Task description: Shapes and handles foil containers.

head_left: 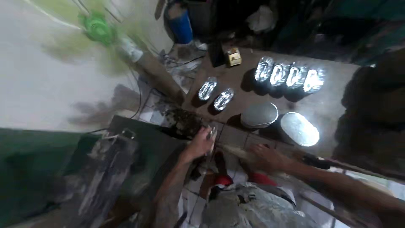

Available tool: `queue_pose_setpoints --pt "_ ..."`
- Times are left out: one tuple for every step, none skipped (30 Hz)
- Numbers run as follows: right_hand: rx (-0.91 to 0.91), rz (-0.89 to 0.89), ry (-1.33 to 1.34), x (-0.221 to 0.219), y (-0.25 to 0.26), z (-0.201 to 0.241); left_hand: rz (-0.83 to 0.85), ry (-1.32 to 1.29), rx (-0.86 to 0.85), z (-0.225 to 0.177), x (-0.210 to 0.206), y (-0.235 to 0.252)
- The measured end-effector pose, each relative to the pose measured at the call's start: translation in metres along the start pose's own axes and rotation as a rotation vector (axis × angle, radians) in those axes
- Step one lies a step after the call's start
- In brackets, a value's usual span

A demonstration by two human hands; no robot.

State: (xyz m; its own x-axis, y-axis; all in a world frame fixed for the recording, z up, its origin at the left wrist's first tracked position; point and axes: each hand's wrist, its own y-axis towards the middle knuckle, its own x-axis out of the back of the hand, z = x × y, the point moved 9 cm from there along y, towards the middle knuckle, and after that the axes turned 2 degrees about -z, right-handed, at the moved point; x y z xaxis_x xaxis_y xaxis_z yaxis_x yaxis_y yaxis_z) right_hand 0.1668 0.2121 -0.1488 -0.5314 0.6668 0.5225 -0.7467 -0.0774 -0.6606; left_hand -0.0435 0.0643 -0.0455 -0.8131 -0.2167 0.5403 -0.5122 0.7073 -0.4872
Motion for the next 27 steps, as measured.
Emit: queue_pose_setpoints --pt "-0.124 -0.053 0.008 -0.028 0.003 -0.044 -0.004 0.119 -0.029 -0.013 0.003 0.032" --pt "-0.210 -0.104 0.007 -0.051 0.008 -0.079 0.000 0.223 -0.074 -0.026 0.004 0.064" --pt "-0.279 -0.106 0.005 -0.062 0.010 -0.100 0.025 0.309 -0.098 -0.043 0.004 0.094" --pt "-0.306 -0.081 0.006 -0.062 0.012 -0.110 0.042 0.384 -0.125 -0.060 0.006 0.122" --pt "-0.300 -0.046 0.022 -0.063 0.015 -0.112 0.062 0.455 -0.144 -0.070 0.006 0.146" --pt "-0.299 -0.016 0.051 -0.067 0.018 -0.115 0.091 0.518 -0.166 -0.074 0.004 0.167" --pt "-0.306 -0.007 0.087 -0.069 0.020 -0.123 0.107 0.576 -0.195 -0.075 0.002 0.187" --pt "-0.310 -0.004 0.130 -0.073 0.024 -0.132 0.132 0.636 -0.207 -0.074 -0.001 0.204" --pt "-0.301 -0.008 0.177 -0.080 0.030 -0.141 0.169 0.687 -0.218 -0.071 -0.005 0.214" --pt "-0.293 -0.012 0.215 -0.083 0.033 -0.147 0.207 0.722 -0.237 -0.068 -0.008 0.219" --pt "-0.294 -0.024 0.231 -0.083 0.035 -0.151 0.240 0.745 -0.238 -0.064 -0.009 0.223" --pt "-0.306 -0.038 0.231 -0.084 0.034 -0.151 0.260 0.758 -0.225 -0.058 -0.011 0.225" --pt "-0.323 -0.045 0.228 -0.084 0.030 -0.148 0.267 0.760 -0.208 -0.051 -0.012 0.224" --pt "-0.336 -0.062 0.209 -0.077 0.026 -0.143 0.258 0.751 -0.200 -0.047 -0.014 0.222" --pt "-0.338 -0.092 0.187 -0.069 0.024 -0.137 0.236 0.731 -0.216 -0.046 -0.013 0.222" --pt "-0.337 -0.128 0.164 -0.066 0.020 -0.128 0.213 0.713 -0.249 -0.043 -0.014 0.222" --pt "-0.355 -0.151 0.171 -0.061 0.013 -0.119 0.194 0.696 -0.276 -0.042 -0.015 0.223" --pt "-0.375 -0.176 0.220 -0.053 0.004 -0.111 0.182 0.661 -0.289 -0.043 -0.014 0.225" --pt "-0.369 -0.241 0.305 -0.038 -0.011 -0.095 0.167 0.617 -0.297 -0.044 -0.013 0.226" --pt "-0.310 -0.360 0.395 -0.015 -0.029 -0.072 0.150 0.588 -0.302 -0.044 -0.010 0.225" --pt "-0.219 -0.547 0.444 0.013 -0.051 -0.049 0.133 0.576 -0.302 -0.044 -0.009 0.226" --pt "-0.148 -0.759 0.398 0.040 -0.074 -0.034 0.118 0.580 -0.291 -0.043 -0.008 0.228" --pt "-0.103 -0.984 0.251 0.066 -0.094 -0.025 0.113 0.600 -0.263 -0.042 -0.008 0.228" --pt "-0.097 -1.114 0.095 0.087 -0.106 -0.025 0.109 0.638 -0.234 -0.043 -0.008 0.228" --pt "-0.106 -1.154 -0.040 0.105 -0.107 -0.032 0.091 0.679 -0.220 -0.046 -0.006 0.226" --pt "-0.119 -1.127 -0.149 0.116 -0.100 -0.045 0.074 0.712 -0.207 -0.054 -0.004 0.221" --pt "-0.139 -1.048 -0.195 0.119 -0.086 -0.061 0.047 0.717 -0.202 -0.065 -0.003 0.213"
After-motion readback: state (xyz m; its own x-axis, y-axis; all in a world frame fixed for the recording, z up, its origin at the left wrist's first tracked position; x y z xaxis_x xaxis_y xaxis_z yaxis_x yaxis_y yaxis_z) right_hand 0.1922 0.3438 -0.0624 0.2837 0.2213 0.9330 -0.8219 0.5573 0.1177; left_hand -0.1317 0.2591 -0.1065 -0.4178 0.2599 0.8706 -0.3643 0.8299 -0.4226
